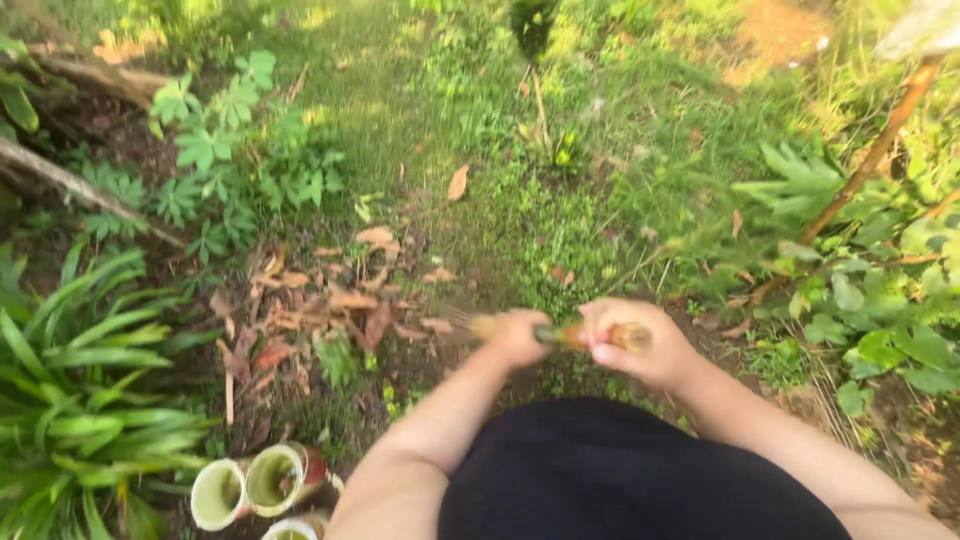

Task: Sweeping leaves and debris in a garden using a hand broom

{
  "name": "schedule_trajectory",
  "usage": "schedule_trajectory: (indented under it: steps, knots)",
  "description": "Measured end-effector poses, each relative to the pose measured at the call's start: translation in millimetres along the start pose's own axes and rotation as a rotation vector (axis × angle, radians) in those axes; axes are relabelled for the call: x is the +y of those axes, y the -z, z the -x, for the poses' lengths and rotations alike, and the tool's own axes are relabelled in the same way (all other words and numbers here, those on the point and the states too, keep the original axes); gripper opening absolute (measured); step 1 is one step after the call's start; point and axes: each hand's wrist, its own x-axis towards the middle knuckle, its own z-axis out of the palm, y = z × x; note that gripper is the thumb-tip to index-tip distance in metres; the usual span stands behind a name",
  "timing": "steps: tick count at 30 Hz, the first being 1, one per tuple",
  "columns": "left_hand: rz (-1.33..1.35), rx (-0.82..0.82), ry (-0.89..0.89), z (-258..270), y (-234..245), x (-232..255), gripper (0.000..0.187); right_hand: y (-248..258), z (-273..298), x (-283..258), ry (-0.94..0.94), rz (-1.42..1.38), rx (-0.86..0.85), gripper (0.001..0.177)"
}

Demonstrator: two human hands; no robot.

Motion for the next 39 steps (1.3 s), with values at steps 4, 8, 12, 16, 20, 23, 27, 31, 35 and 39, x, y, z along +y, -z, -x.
schedule_trajectory:
  steps: [4,8,12,16,20,23,27,31,35,39]
  knots:
    - [0.128,-0.06,-0.332,-13,-19,41,0.051,-5,-16,-43,0.053,0.18,-0.134,0.022]
    - [0.001,-0.202,-0.203,-32,-54,-23,0.042,-31,-29,13,-0.23,0.187,-0.211,0.014]
    - [-0.161,-0.358,-0.033,-57,-77,-102,0.032,-56,-31,86,-0.025,0.005,-0.161,0.019]
    - [-0.179,-0.329,0.062,-46,-22,-135,0.023,-55,-39,93,-0.163,-0.119,-0.166,0.012]
    - [-0.31,-0.236,0.081,-71,3,-176,0.027,-46,-31,128,-0.193,-0.125,0.084,0.007]
    - [-0.282,-0.142,-0.05,-68,43,-140,0.025,-39,-46,87,-0.118,-0.091,0.177,0.005]
    - [0.046,-0.142,-0.31,-65,64,-82,0.033,-42,-83,-1,0.119,0.112,0.151,0.017]
    - [0.052,-0.255,-0.502,-64,40,-71,0.036,-72,-110,-5,0.058,0.218,0.111,0.018]
    - [-0.042,-0.3,-0.359,-73,8,-145,0.04,-105,-132,55,-0.213,0.1,0.026,0.013]
    - [-0.147,-0.36,-0.203,-78,-9,-229,0.046,-129,-151,77,-0.217,-0.047,-0.079,0.009]
